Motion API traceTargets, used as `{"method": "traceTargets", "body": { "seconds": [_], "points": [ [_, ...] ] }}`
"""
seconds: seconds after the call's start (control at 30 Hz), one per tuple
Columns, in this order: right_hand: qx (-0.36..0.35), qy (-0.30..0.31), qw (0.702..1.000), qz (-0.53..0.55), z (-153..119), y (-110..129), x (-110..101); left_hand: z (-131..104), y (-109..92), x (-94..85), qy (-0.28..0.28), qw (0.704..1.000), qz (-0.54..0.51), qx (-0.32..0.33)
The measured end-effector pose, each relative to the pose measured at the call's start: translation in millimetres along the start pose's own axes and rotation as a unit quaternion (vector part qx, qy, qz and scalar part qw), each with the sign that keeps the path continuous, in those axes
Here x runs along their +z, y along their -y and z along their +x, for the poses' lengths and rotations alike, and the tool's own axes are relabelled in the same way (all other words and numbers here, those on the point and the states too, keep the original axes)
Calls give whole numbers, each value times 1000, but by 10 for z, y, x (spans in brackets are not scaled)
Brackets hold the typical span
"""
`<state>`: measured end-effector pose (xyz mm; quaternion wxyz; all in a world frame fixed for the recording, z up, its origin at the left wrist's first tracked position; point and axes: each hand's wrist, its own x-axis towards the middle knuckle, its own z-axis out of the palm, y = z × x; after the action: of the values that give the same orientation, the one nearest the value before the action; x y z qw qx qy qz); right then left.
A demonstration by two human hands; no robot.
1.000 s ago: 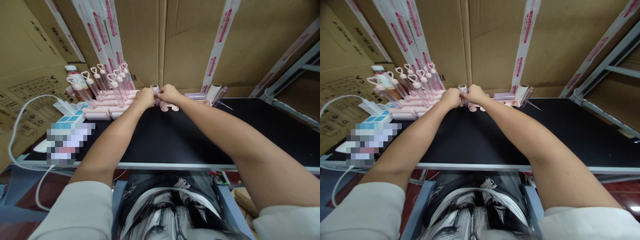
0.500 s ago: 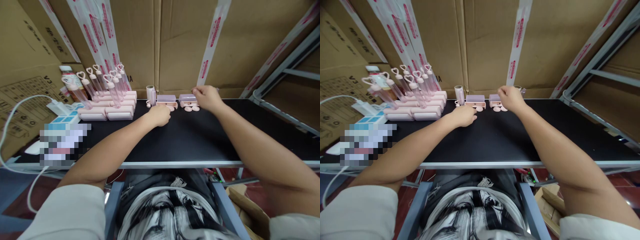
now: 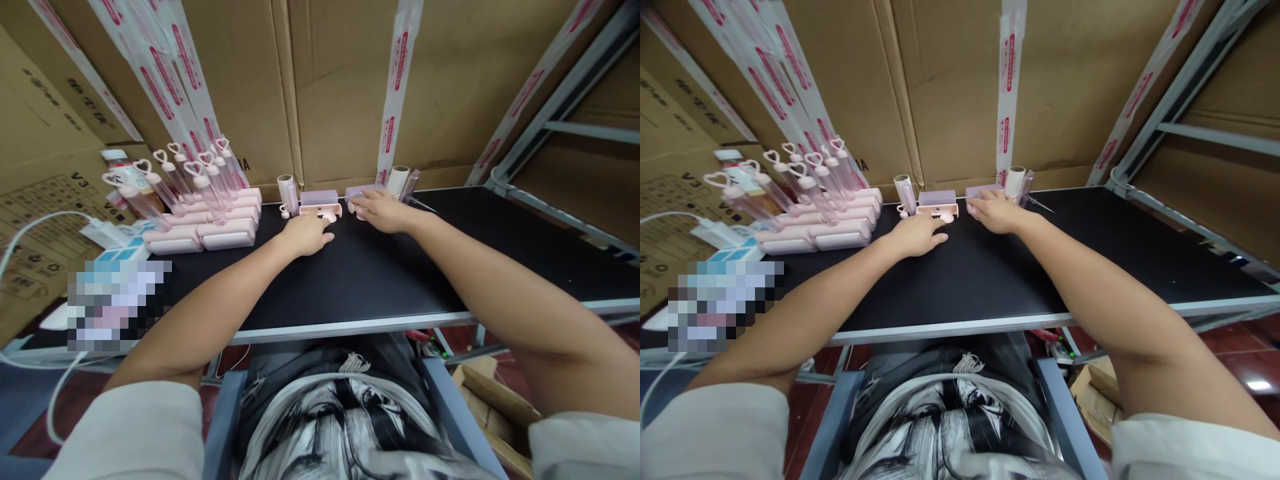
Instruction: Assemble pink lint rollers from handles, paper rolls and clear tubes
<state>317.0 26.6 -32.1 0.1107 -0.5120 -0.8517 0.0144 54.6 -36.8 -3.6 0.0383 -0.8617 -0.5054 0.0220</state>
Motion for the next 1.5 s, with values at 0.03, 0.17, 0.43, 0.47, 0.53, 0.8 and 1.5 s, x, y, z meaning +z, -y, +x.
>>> {"method": "traceTargets", "body": {
  "seconds": [0.03,0.17,0.43,0.47,0.53,0.8,1.5],
  "points": [
    [15,14,1000,-3,-16,15,7,-14,5,-26,2,1000,1,-2],
    [27,35,999,-11,-71,123,-1,-93,25,-235,-35,999,-12,-23],
    [-20,2,1000,22,-106,195,-60,-707,285,-980,-391,903,-104,-146],
    [-28,-5,999,32,-106,212,-62,-804,385,-1027,-442,876,-101,-167],
    [-47,-27,997,58,-103,260,-62,-958,620,-1052,-492,837,-105,-214],
    [-133,-147,953,231,-137,536,-81,-1036,1281,-642,-284,872,-152,-367],
    [-57,-8,736,675,-172,917,110,-261,163,-585,-367,797,-474,-63]
  ]
}}
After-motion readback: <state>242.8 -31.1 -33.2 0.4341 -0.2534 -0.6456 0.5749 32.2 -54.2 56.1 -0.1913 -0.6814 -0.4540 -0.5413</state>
